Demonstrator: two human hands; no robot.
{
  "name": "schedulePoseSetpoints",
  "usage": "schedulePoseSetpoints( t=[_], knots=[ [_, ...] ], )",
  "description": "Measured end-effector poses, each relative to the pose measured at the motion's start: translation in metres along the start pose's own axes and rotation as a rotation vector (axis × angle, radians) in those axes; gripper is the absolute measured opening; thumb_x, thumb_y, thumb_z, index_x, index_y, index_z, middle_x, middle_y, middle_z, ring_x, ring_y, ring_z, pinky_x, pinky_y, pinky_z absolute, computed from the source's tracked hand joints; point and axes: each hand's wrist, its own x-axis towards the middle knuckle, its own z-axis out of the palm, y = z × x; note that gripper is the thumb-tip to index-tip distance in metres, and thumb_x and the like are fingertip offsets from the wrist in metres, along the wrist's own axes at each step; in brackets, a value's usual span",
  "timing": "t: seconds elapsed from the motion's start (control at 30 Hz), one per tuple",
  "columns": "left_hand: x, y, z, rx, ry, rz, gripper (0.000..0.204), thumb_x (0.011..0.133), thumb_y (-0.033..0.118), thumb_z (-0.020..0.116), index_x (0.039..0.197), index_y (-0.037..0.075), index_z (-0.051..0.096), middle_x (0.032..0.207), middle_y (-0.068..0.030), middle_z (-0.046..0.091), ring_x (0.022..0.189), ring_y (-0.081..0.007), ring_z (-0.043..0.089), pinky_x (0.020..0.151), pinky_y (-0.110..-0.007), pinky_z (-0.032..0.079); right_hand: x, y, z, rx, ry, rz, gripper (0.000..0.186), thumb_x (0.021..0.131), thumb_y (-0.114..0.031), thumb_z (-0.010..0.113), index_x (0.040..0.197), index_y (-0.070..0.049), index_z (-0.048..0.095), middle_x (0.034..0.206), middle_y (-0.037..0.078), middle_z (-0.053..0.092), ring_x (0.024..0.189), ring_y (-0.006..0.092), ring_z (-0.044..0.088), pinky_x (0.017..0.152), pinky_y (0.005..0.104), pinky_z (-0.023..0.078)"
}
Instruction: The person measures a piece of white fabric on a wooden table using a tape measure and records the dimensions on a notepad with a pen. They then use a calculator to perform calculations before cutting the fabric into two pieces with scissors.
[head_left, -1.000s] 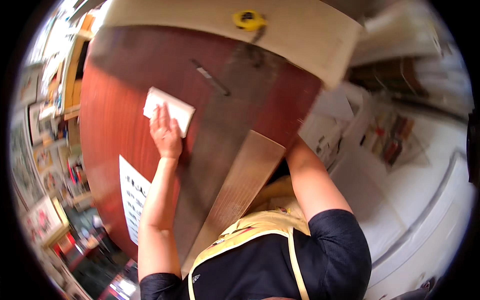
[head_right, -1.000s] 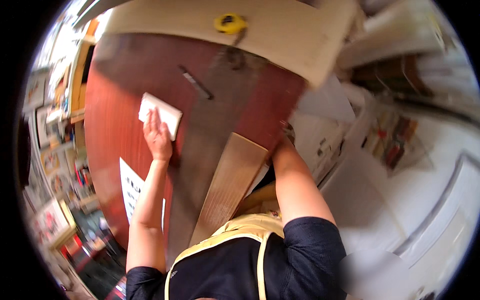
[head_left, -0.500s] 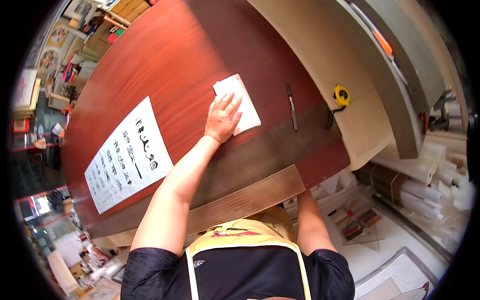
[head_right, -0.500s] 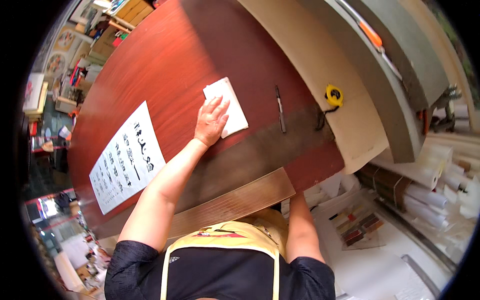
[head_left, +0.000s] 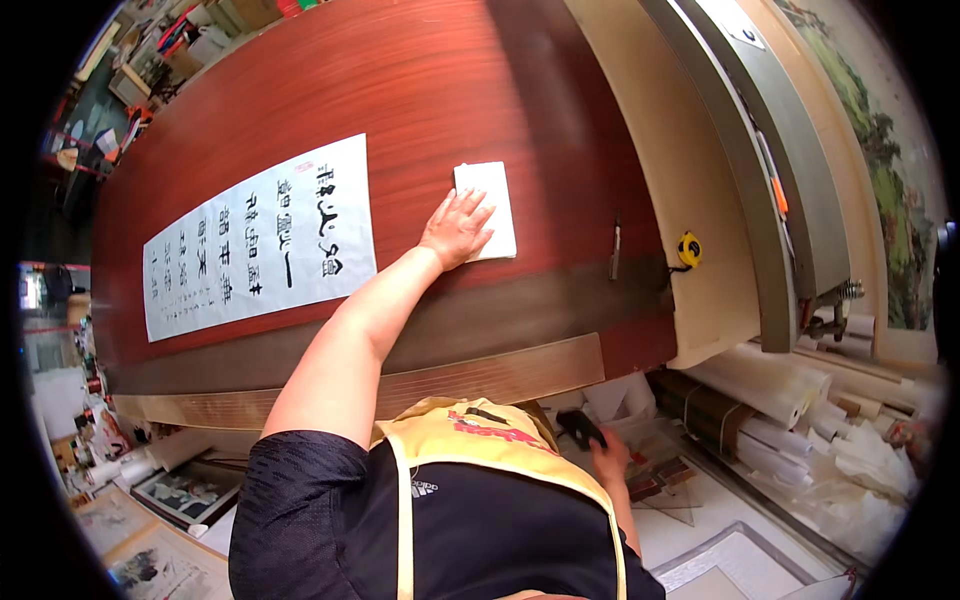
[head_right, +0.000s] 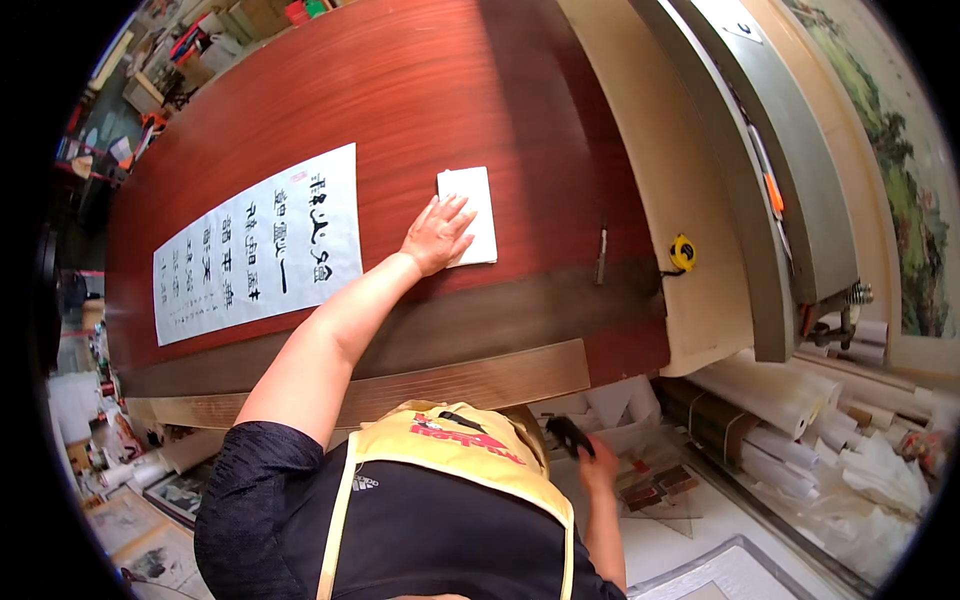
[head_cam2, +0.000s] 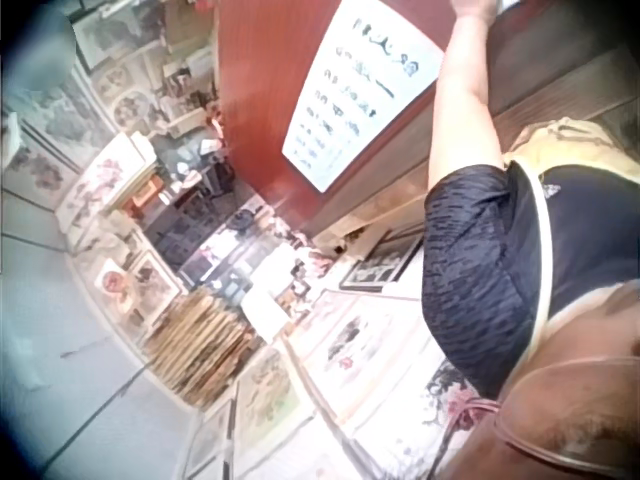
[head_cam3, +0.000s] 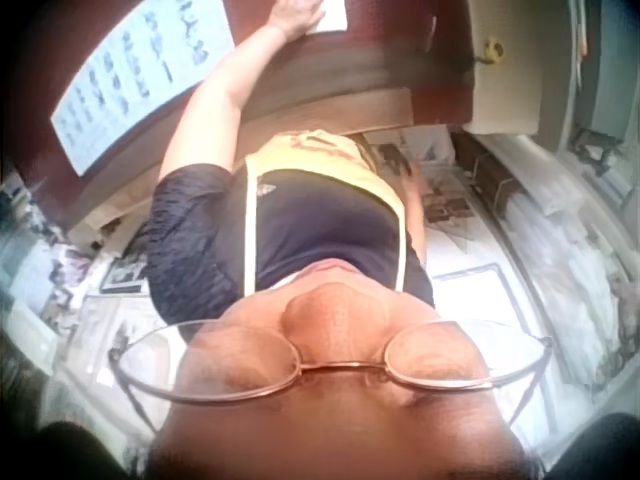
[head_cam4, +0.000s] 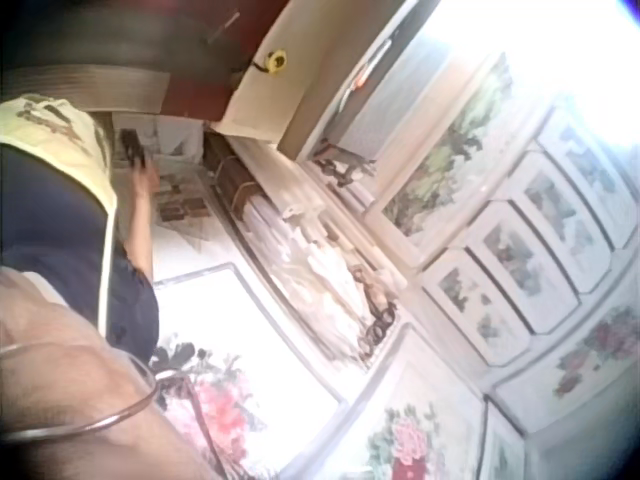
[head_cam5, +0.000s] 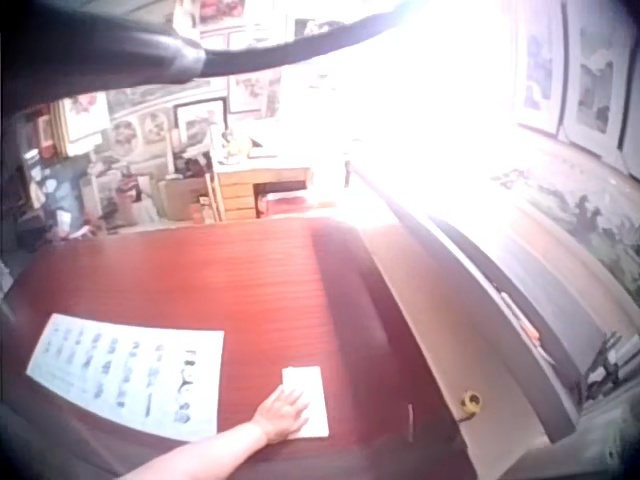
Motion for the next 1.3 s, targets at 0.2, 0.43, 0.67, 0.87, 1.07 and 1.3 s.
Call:
schedulePoseSetpoints(
  t=[0.2,0.43,0.67,0.87,1.07,1.3],
  knots=[
    [-0.043,-0.005,-0.013,-0.031,0.049,-0.131,0.056,0.096,0.044,0.055,0.144,0.018,0.046,0.158,-0.0076,0.034,0.149,-0.0275,0.025,0.123,-0.046,0.019,0.021,-0.110,-0.106,0.765,-0.206,0.091,0.032,0.078,0.002,0.069,0.110,0.001,0.068,0.096,0.001,0.067,0.086,0.0111,0.061,0.076,0.0271,0.052],
    [-0.040,-0.008,-0.015,-0.057,0.065,-0.136,0.053,0.096,0.042,0.055,0.144,0.021,0.047,0.158,-0.0046,0.035,0.149,-0.0250,0.025,0.123,-0.045,0.016,0.219,-0.304,-0.065,-0.018,0.301,-0.983,0.038,0.083,0.005,0.067,0.116,-0.012,0.073,0.119,0.010,0.070,0.110,0.0268,0.066,0.095,0.0365,0.052],
    [-0.038,-0.008,-0.013,-0.062,0.072,-0.124,0.055,0.093,0.041,0.058,0.143,0.020,0.048,0.157,-0.0054,0.036,0.148,-0.0254,0.027,0.123,-0.046,0.017,0.317,-0.299,-0.016,-0.298,0.494,-1.086,0.048,0.080,0.006,0.060,0.119,-0.020,0.072,0.125,0.007,0.067,0.118,0.0283,0.063,0.103,0.0397,0.051],
    [-0.039,-0.009,-0.012,-0.031,0.065,-0.128,0.055,0.092,0.040,0.059,0.142,0.019,0.049,0.156,-0.0067,0.038,0.148,-0.0258,0.028,0.123,-0.046,0.018,0.325,-0.271,-0.007,-0.257,0.385,-0.917,0.054,0.080,0.007,0.056,0.128,-0.016,0.062,0.139,0.011,0.056,0.129,0.0336,0.052,0.109,0.0454,0.042],
    [-0.038,-0.009,-0.010,0.012,0.044,-0.128,0.056,0.094,0.044,0.056,0.144,0.022,0.047,0.157,-0.0038,0.036,0.149,-0.0234,0.026,0.123,-0.044,0.016,0.341,-0.293,-0.003,-0.344,0.509,-0.680,0.051,0.084,-0.028,0.070,0.133,-0.019,0.058,0.147,0.018,0.045,0.131,0.0391,0.045,0.107,0.0480,0.040],
    [-0.038,-0.009,-0.014,-0.014,0.070,-0.127,0.055,0.092,0.038,0.059,0.142,0.019,0.048,0.155,-0.0063,0.038,0.147,-0.0257,0.029,0.122,-0.045,0.019,0.339,-0.307,-0.004,-0.257,0.317,-0.554,0.087,0.074,-0.053,0.079,0.143,-0.013,0.045,0.151,0.027,0.036,0.132,0.0445,0.043,0.108,0.0521,0.039]
  ],
)
